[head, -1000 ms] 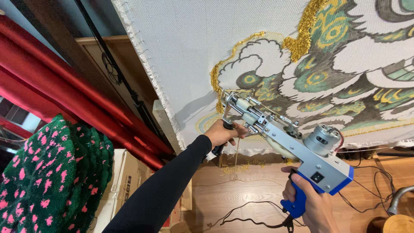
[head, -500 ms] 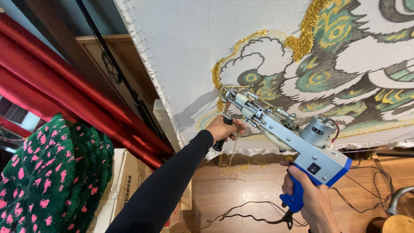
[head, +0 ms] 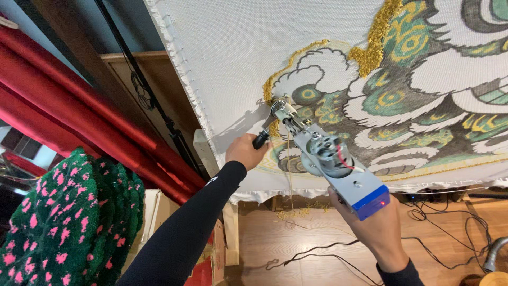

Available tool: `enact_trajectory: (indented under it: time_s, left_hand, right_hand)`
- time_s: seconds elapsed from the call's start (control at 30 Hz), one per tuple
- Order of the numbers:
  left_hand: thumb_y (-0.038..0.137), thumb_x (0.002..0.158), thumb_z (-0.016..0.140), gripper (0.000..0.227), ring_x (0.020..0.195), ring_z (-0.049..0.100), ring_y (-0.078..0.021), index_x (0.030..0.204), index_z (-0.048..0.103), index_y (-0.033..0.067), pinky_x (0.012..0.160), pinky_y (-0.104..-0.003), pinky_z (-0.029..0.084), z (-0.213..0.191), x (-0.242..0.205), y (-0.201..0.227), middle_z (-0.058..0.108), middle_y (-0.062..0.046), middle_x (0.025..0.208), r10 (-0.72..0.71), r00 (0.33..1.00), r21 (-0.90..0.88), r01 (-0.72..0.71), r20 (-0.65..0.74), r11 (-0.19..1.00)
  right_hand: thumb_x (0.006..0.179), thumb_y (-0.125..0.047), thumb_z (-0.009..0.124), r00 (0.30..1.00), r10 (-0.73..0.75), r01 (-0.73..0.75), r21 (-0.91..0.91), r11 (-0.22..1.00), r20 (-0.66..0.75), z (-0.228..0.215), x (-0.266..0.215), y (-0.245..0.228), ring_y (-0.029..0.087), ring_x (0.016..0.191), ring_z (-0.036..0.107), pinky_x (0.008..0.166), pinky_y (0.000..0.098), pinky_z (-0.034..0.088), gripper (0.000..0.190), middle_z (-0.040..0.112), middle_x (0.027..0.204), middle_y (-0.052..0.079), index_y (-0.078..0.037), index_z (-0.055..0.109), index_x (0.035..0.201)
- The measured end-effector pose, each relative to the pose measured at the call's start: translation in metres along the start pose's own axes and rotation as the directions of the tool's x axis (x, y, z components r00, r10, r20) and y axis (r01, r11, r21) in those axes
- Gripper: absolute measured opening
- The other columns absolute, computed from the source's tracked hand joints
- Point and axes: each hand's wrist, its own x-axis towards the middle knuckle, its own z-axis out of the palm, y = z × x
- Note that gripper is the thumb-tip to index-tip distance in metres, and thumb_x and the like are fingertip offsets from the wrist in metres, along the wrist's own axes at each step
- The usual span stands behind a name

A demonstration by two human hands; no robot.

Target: The person uses a tufting gun to apply yellow and white yarn to a large canvas attached to a frame, following the outlines of a lion dance design.

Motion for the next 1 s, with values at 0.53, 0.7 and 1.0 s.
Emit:
enact_trajectory:
  time_s: [0.53, 0.7, 1.0]
  left_hand:
    - [0.038, 0.089, 0.074, 0.022, 0.082, 0.073, -0.0328, 0.092, 0.076, 0.0168, 0.075, -0.046, 0.057, -0.057, 0.001, 0.032, 0.075, -0.011, 0.084, -0.007, 0.996, 0.294, 0.034, -0.093, 0.955]
    - [0.040, 0.088, 0.074, 0.024, 0.083, 0.073, -0.0325, 0.092, 0.076, 0.0171, 0.075, -0.046, 0.057, -0.056, 0.003, 0.030, 0.074, -0.011, 0.085, -0.028, 0.994, 0.305, 0.059, -0.106, 0.951]
    - [0.041, 0.087, 0.076, 0.026, 0.082, 0.073, -0.0322, 0.091, 0.076, 0.0154, 0.074, -0.046, 0.057, -0.054, 0.010, 0.022, 0.075, -0.012, 0.084, 0.034, 0.990, 0.331, 0.013, -0.135, 0.943]
  right_hand:
    - [0.077, -0.022, 0.083, 0.999, 0.021, -0.024, 0.059, 0.998, 0.048, 0.016, 0.000, 0.037, 0.012, 0.069, 0.077, 0.063, 0.0271, 0.057, 0.030, 0.080, 0.080, 0.006, -0.005, 0.076, 0.101]
    - [0.077, -0.020, 0.082, 0.996, 0.056, -0.064, 0.126, 0.990, 0.065, 0.019, 0.001, 0.038, 0.011, 0.066, 0.077, 0.062, 0.0268, 0.057, 0.026, 0.081, 0.078, 0.005, -0.005, 0.076, 0.098]
    - [0.078, -0.020, 0.082, 0.999, 0.016, -0.017, 0.022, 1.000, 0.041, 0.023, 0.003, 0.038, 0.013, 0.067, 0.076, 0.062, 0.0281, 0.056, 0.025, 0.080, 0.080, 0.005, -0.005, 0.076, 0.097]
